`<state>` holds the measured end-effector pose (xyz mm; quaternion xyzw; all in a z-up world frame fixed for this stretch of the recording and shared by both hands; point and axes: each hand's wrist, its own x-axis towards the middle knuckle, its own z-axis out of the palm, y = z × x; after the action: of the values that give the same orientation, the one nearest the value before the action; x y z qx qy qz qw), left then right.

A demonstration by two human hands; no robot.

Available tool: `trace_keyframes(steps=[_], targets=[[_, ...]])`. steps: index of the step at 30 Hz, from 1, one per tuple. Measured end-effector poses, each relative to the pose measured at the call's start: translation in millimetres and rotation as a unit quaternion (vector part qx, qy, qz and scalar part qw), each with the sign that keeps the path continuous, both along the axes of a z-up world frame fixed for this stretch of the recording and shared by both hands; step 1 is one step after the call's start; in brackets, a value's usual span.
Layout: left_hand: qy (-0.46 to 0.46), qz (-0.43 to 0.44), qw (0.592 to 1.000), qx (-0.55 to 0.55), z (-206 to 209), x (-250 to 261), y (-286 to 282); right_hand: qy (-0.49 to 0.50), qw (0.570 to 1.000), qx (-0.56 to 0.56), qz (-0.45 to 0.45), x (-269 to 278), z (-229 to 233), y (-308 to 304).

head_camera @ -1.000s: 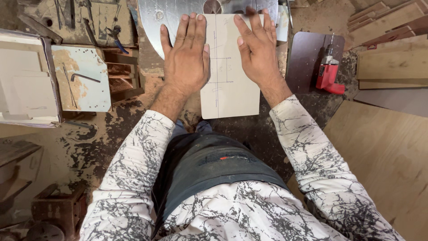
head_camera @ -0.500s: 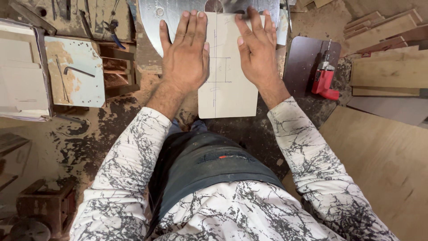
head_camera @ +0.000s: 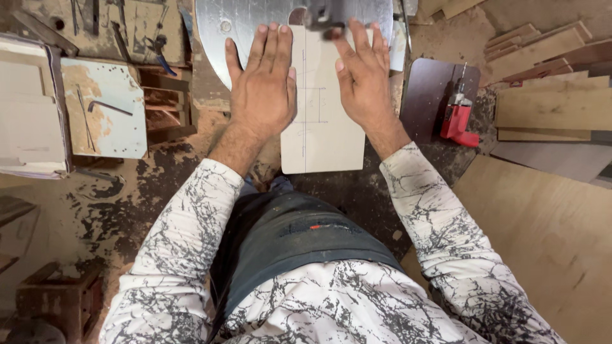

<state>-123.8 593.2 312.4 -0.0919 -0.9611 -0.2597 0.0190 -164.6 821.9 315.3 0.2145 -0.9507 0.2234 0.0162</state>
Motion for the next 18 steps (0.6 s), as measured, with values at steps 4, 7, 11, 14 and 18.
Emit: trace_keyframes(steps=[4, 7, 11, 14, 18], targets=[[0.006, 0.002, 1.0, -0.004, -0.1, -0.1, 0.1, 0.002, 1.0, -0.009, 0.009, -2.7, -1.4, 1.4], [0.008, 0.004, 1.0, 0.008, 3.1, 2.4, 0.9, 0.003, 1.0, -0.009, 0.008, -0.1, 0.4, 2.1], [-0.012, 0.003, 1.0, 0.013, 8.6, -0.7, -1.0, 0.002, 1.0, -0.001, 0.002, -0.2, 3.6, -3.4], [-0.014, 0.002, 1.0, 0.009, 8.2, -0.3, -0.2, -0.008, 1.0, 0.001, -0.006, 0.8, 4.8, -3.9], [-0.008, 0.002, 1.0, 0.001, 5.7, -2.5, -0.1, -0.015, 1.0, 0.004, -0.005, -2.9, 6.0, -3.8]])
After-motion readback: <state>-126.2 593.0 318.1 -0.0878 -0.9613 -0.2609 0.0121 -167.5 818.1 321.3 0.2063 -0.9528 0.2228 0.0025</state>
